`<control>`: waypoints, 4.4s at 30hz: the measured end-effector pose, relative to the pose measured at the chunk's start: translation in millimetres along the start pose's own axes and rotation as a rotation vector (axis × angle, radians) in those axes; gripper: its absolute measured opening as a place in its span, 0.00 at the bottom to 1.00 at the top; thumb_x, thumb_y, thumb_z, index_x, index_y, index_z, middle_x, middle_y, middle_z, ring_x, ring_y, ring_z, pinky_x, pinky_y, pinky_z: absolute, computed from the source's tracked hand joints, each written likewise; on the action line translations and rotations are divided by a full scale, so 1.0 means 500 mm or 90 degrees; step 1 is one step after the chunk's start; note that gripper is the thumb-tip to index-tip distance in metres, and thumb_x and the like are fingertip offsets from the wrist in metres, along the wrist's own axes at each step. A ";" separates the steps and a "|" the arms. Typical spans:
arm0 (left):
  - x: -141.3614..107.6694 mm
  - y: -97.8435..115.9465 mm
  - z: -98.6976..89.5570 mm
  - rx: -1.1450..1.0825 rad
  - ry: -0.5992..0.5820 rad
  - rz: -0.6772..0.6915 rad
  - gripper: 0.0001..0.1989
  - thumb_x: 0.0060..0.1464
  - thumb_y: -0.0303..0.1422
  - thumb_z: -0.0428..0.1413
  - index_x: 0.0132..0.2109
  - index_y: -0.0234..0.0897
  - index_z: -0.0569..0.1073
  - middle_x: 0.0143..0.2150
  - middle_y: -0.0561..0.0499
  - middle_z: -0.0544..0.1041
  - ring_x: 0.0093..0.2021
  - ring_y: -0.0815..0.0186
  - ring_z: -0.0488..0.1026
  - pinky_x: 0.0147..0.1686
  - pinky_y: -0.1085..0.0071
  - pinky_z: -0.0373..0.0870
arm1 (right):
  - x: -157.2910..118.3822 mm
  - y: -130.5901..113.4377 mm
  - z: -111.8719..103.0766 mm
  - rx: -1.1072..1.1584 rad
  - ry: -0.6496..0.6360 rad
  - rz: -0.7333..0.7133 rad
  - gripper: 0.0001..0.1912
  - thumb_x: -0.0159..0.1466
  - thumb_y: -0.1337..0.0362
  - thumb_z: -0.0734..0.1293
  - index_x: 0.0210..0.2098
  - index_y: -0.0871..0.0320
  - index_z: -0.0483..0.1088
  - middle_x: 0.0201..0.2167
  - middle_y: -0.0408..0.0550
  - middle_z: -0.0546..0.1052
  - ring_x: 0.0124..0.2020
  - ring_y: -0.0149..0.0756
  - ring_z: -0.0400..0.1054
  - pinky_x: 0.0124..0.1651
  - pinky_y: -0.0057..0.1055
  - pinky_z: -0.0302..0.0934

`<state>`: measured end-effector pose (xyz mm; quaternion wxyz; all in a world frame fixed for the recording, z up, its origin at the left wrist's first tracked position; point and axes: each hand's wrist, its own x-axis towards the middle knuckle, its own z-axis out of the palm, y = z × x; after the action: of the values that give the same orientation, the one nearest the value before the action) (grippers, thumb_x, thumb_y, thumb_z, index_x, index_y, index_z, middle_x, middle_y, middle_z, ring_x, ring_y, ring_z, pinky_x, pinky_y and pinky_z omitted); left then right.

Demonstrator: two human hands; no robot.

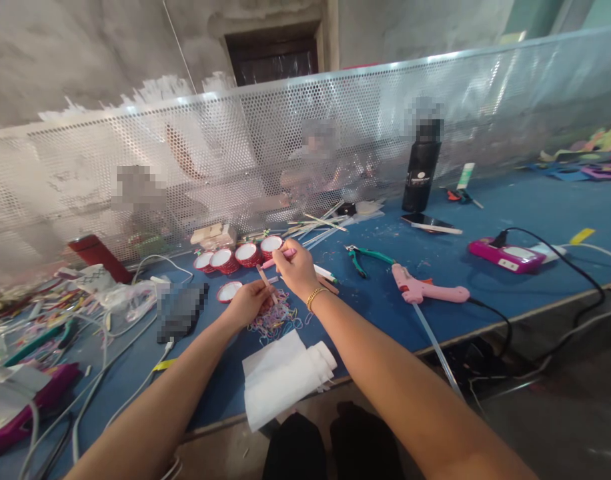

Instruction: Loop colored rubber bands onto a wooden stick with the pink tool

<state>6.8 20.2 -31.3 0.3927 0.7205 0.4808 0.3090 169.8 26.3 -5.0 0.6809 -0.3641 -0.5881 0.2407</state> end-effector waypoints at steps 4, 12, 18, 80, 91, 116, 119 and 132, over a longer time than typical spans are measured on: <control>-0.001 0.003 0.000 -0.006 -0.004 -0.002 0.19 0.56 0.49 0.52 0.31 0.36 0.70 0.22 0.54 0.69 0.19 0.72 0.61 0.21 0.73 0.55 | 0.000 0.002 0.001 0.009 0.011 0.006 0.15 0.63 0.60 0.64 0.23 0.53 0.58 0.15 0.38 0.68 0.19 0.30 0.63 0.26 0.26 0.57; -0.001 -0.001 0.000 0.009 0.000 0.011 0.17 0.57 0.46 0.51 0.31 0.37 0.70 0.22 0.55 0.70 0.20 0.71 0.62 0.22 0.73 0.57 | 0.000 -0.002 0.001 0.009 0.011 0.005 0.14 0.63 0.60 0.65 0.23 0.53 0.59 0.15 0.38 0.68 0.19 0.30 0.62 0.27 0.26 0.58; -0.001 0.000 -0.001 0.009 0.000 0.008 0.16 0.57 0.45 0.51 0.31 0.37 0.70 0.22 0.54 0.70 0.20 0.71 0.62 0.21 0.74 0.57 | -0.002 -0.005 0.001 -0.003 0.005 0.007 0.14 0.63 0.61 0.64 0.23 0.53 0.58 0.15 0.37 0.68 0.19 0.29 0.63 0.28 0.26 0.58; 0.001 -0.006 0.003 0.001 0.004 0.009 0.15 0.56 0.44 0.52 0.31 0.37 0.72 0.22 0.54 0.71 0.19 0.70 0.63 0.21 0.72 0.57 | -0.004 0.000 -0.002 0.022 -0.011 0.048 0.16 0.62 0.56 0.66 0.23 0.53 0.59 0.16 0.38 0.68 0.18 0.29 0.62 0.25 0.26 0.57; -0.002 0.001 0.005 -0.021 0.025 0.006 0.15 0.54 0.44 0.55 0.28 0.37 0.72 0.20 0.53 0.72 0.18 0.69 0.63 0.20 0.72 0.57 | -0.002 0.012 0.001 0.027 -0.034 0.066 0.17 0.63 0.53 0.66 0.24 0.52 0.57 0.16 0.38 0.68 0.17 0.29 0.61 0.23 0.26 0.56; -0.010 0.004 0.006 0.048 0.011 0.016 0.14 0.59 0.40 0.49 0.30 0.37 0.70 0.23 0.52 0.73 0.22 0.68 0.65 0.24 0.72 0.60 | -0.008 0.013 0.000 0.058 -0.003 0.085 0.15 0.62 0.56 0.67 0.24 0.54 0.60 0.14 0.37 0.69 0.15 0.26 0.58 0.21 0.23 0.54; -0.011 0.005 0.006 0.037 0.011 0.014 0.13 0.58 0.39 0.49 0.30 0.37 0.69 0.23 0.53 0.72 0.22 0.68 0.65 0.24 0.72 0.60 | -0.008 0.012 0.000 0.051 0.010 0.087 0.15 0.61 0.57 0.67 0.23 0.54 0.60 0.14 0.37 0.69 0.15 0.25 0.58 0.21 0.23 0.54; -0.009 -0.007 0.005 0.051 0.012 0.039 0.14 0.59 0.40 0.48 0.31 0.37 0.70 0.23 0.52 0.72 0.22 0.68 0.66 0.23 0.72 0.60 | -0.009 0.009 0.001 0.074 -0.004 0.092 0.15 0.61 0.57 0.67 0.24 0.54 0.60 0.14 0.36 0.69 0.16 0.26 0.59 0.21 0.23 0.54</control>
<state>6.0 16.3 -35.7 0.3493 0.7474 0.4740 0.3079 168.9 25.6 -11.4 0.6798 -0.3647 -0.5475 0.3241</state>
